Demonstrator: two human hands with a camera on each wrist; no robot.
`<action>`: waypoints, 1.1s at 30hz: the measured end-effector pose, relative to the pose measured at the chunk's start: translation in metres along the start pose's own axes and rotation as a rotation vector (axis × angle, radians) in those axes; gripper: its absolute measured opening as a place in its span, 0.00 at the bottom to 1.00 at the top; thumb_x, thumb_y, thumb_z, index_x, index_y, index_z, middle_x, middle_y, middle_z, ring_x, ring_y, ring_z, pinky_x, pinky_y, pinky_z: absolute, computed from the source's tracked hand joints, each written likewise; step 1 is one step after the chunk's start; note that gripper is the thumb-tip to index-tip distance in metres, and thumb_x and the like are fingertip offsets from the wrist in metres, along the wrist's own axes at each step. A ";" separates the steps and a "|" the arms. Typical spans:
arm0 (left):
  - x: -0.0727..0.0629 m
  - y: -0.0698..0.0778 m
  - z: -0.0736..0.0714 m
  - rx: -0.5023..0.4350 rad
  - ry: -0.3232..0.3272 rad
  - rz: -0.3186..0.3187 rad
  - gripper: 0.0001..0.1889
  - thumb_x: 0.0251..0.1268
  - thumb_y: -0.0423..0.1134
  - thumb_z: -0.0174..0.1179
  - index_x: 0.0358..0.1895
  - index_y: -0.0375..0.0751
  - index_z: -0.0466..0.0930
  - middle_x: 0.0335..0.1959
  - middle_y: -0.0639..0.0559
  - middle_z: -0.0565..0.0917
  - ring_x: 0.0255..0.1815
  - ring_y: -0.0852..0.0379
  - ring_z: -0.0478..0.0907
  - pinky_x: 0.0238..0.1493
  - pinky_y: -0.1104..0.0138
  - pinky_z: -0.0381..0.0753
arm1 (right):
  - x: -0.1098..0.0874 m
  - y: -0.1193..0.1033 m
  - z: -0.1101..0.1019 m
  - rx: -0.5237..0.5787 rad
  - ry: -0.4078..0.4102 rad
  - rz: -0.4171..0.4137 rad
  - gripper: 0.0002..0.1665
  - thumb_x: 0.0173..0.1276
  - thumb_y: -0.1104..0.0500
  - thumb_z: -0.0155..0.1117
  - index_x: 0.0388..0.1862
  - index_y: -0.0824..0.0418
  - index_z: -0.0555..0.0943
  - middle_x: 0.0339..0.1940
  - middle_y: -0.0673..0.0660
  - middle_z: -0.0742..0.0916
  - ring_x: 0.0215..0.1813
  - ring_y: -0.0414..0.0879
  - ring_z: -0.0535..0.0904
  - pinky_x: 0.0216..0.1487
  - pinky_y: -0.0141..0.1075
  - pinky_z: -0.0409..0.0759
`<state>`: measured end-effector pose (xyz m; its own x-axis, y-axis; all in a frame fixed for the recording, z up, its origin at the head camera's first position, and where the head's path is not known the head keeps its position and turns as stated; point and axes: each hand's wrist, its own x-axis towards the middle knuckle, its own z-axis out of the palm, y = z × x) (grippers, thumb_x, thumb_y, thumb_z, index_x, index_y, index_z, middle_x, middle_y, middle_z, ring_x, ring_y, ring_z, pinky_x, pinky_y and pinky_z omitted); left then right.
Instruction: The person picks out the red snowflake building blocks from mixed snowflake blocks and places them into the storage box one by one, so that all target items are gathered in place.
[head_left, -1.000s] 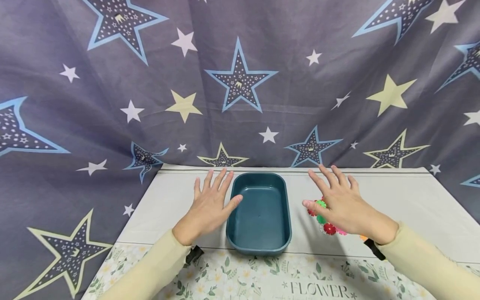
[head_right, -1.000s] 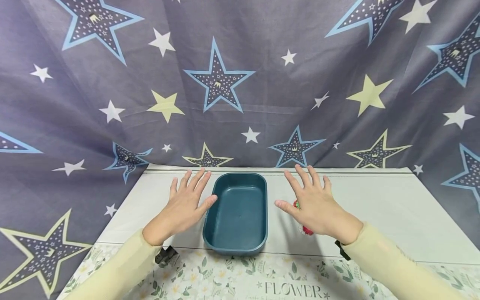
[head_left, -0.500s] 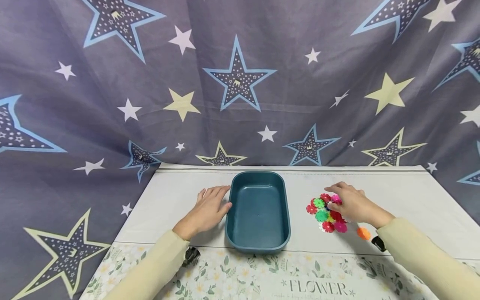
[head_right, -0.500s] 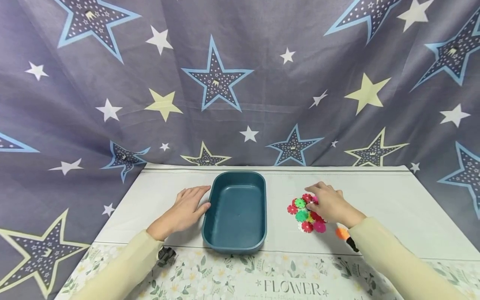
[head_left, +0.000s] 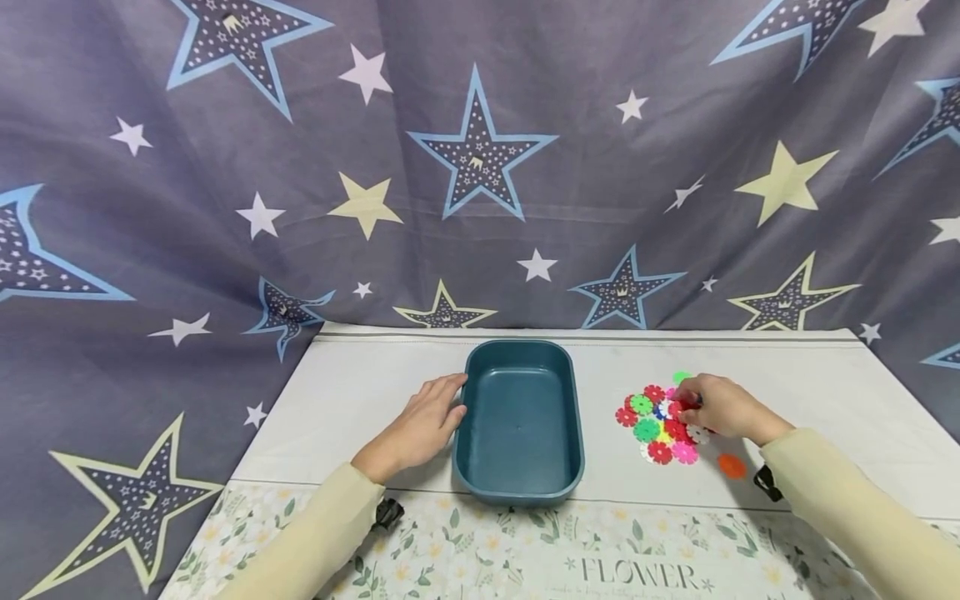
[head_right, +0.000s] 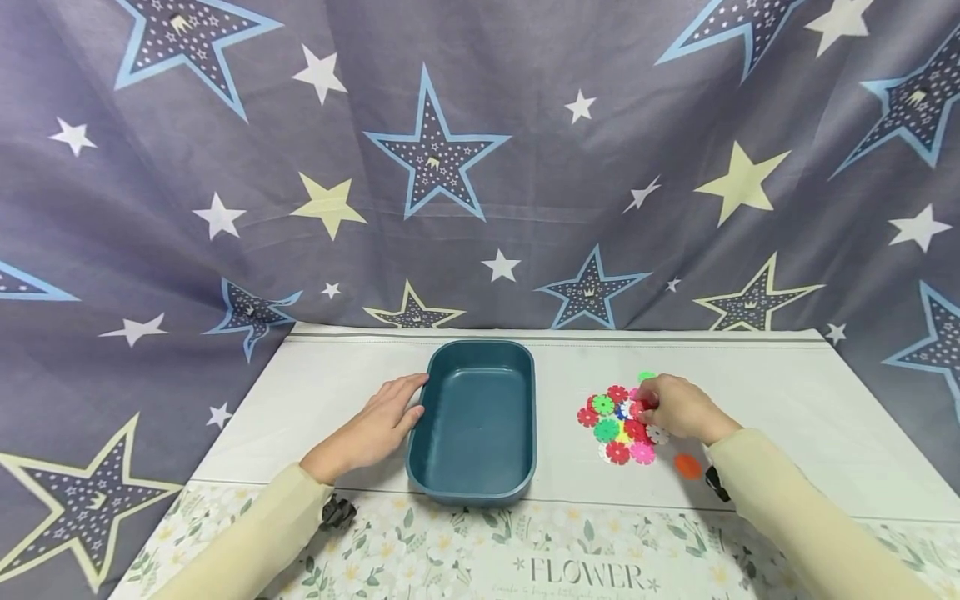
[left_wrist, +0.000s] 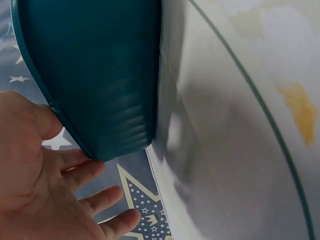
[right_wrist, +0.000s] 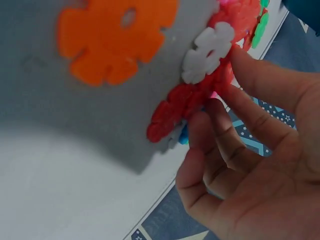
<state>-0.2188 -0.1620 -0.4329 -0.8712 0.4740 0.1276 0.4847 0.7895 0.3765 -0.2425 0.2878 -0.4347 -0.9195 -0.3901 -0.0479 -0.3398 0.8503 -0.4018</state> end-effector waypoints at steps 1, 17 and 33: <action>0.000 0.000 0.000 -0.002 -0.001 0.001 0.25 0.75 0.42 0.45 0.71 0.37 0.58 0.69 0.44 0.62 0.70 0.48 0.55 0.62 0.48 0.58 | 0.001 0.000 0.001 0.001 0.008 -0.001 0.07 0.56 0.65 0.70 0.34 0.62 0.82 0.24 0.51 0.76 0.28 0.46 0.69 0.32 0.42 0.69; -0.004 0.004 -0.003 0.004 -0.038 -0.010 0.26 0.77 0.45 0.41 0.72 0.38 0.57 0.70 0.45 0.60 0.70 0.46 0.54 0.62 0.47 0.57 | 0.008 -0.056 -0.016 0.105 0.153 -0.285 0.10 0.56 0.71 0.70 0.31 0.56 0.84 0.26 0.45 0.84 0.29 0.37 0.78 0.35 0.36 0.78; -0.005 0.006 -0.006 0.006 -0.055 -0.022 0.26 0.77 0.45 0.41 0.72 0.39 0.56 0.71 0.46 0.60 0.70 0.46 0.54 0.62 0.47 0.57 | 0.046 -0.148 0.012 0.211 -0.049 -0.661 0.07 0.55 0.68 0.72 0.29 0.56 0.86 0.29 0.45 0.85 0.32 0.36 0.78 0.33 0.29 0.77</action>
<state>-0.2123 -0.1620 -0.4261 -0.8760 0.4773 0.0691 0.4664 0.8020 0.3733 -0.2321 0.1400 -0.3886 -0.5214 -0.8220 0.2291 -0.7753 0.3442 -0.5296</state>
